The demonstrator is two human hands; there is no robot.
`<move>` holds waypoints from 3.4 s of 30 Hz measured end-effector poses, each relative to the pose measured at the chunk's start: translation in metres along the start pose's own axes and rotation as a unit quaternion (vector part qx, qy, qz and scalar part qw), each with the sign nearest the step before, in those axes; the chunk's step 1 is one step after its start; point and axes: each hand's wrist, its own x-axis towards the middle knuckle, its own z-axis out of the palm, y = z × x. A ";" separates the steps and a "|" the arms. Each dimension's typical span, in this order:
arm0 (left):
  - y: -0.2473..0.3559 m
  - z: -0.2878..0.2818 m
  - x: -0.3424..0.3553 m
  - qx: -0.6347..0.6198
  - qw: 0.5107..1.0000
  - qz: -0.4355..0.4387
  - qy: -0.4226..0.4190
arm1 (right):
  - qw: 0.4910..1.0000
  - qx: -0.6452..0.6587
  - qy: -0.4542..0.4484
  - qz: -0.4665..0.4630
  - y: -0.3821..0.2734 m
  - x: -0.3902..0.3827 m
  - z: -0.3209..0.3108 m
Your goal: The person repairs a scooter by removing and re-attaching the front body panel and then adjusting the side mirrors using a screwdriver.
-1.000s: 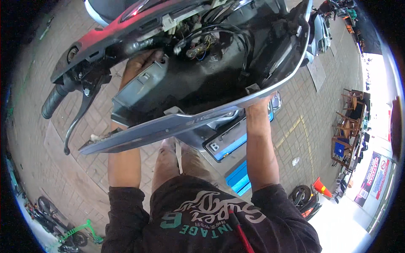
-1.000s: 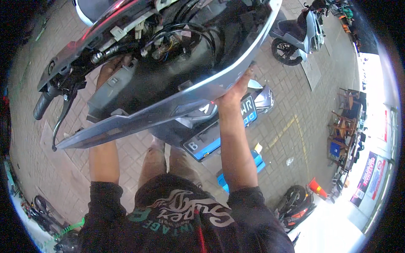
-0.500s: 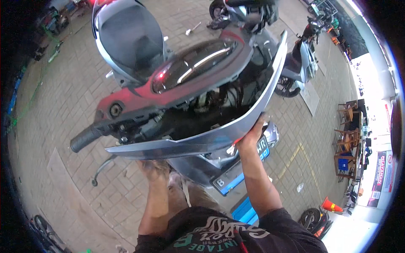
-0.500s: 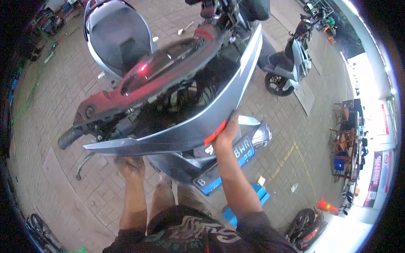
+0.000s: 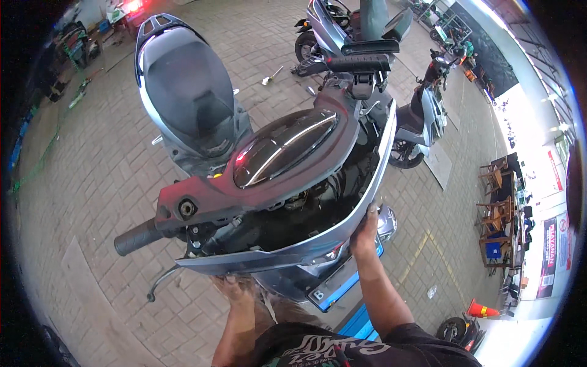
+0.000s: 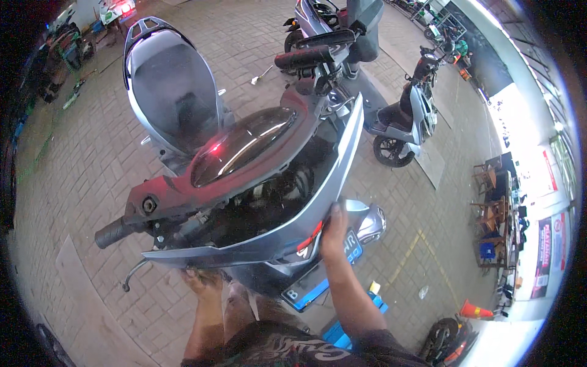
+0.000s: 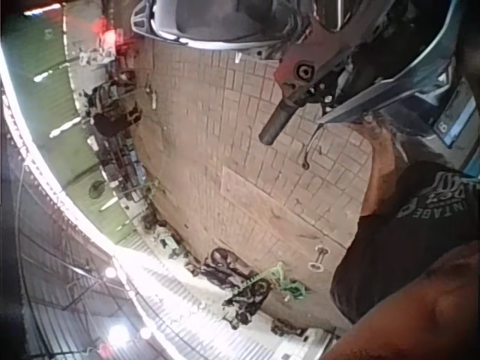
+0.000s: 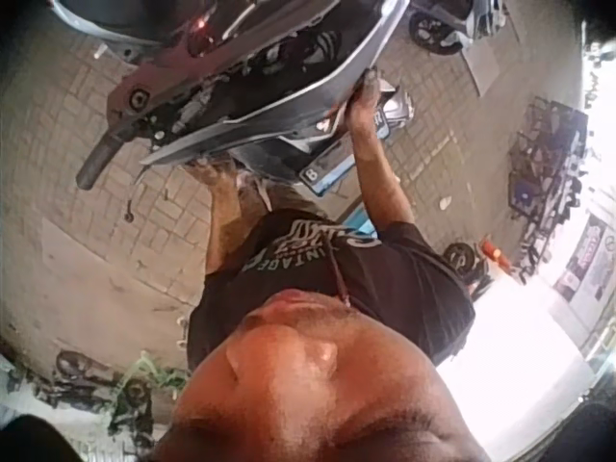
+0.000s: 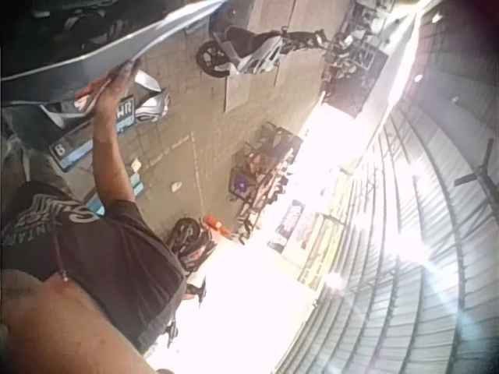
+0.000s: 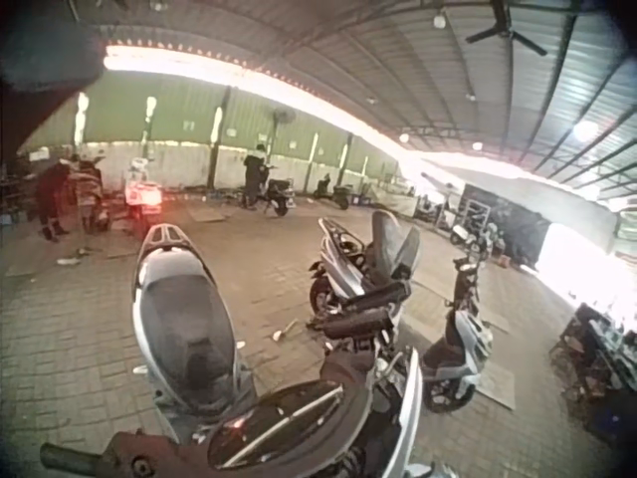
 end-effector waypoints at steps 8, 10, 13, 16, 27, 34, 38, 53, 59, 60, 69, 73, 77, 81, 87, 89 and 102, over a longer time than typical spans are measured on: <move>0.032 0.049 0.015 0.033 0.996 -0.031 0.079 | 0.988 -0.095 0.110 0.056 -0.051 0.037 0.055; 0.032 0.040 0.025 0.025 0.997 0.001 0.071 | 0.991 -0.106 0.072 0.043 -0.045 0.043 0.055; 0.028 0.038 0.029 0.017 0.999 0.024 0.039 | 0.991 -0.111 0.074 0.013 -0.036 0.052 0.048; 0.027 0.048 0.031 -0.015 0.999 0.052 0.003 | 0.989 -0.135 0.032 0.044 -0.045 0.053 0.043; 0.030 0.067 0.024 0.087 0.992 0.053 0.070 | 0.984 -0.150 0.056 0.079 -0.081 0.050 0.066; 0.024 0.043 0.038 0.115 0.990 0.087 -0.007 | 0.986 -0.142 0.086 0.023 -0.029 0.067 0.047; 0.025 0.063 0.036 0.115 0.989 0.097 -0.006 | 0.978 -0.188 0.055 0.068 -0.056 0.065 0.052; 0.027 0.030 0.045 0.065 0.995 0.052 0.057 | 0.992 -0.106 0.068 -0.006 -0.041 0.062 0.063; 0.020 0.038 0.037 -0.041 0.995 0.024 0.087 | 0.992 -0.107 0.049 -0.041 -0.023 0.066 0.048; 0.020 0.043 0.035 -0.027 0.996 0.046 0.078 | 0.992 -0.113 0.041 -0.033 -0.034 0.059 0.053; 0.039 0.065 0.023 0.023 0.993 0.064 0.095 | 0.994 -0.102 0.044 -0.015 -0.022 0.068 0.035; 0.045 0.060 0.026 0.114 0.986 0.036 0.115 | 0.996 -0.082 0.013 -0.007 -0.021 0.069 0.032; 0.036 0.052 0.030 -0.018 0.997 0.020 0.077 | 0.993 -0.109 0.038 -0.017 -0.024 0.065 0.036; 0.038 0.048 0.041 0.032 0.998 0.039 0.045 | 0.994 -0.100 0.044 0.004 -0.038 0.060 0.050; 0.030 0.035 0.045 -0.012 0.997 0.039 0.063 | 0.993 -0.101 0.055 -0.023 -0.030 0.063 0.052; 0.036 0.037 0.037 -0.025 0.997 0.046 0.060 | 0.994 -0.093 0.056 -0.022 -0.031 0.059 0.061; 0.141 0.081 0.083 0.780 0.446 0.381 -0.216 | 0.973 -0.221 0.067 -0.023 -0.029 0.060 0.066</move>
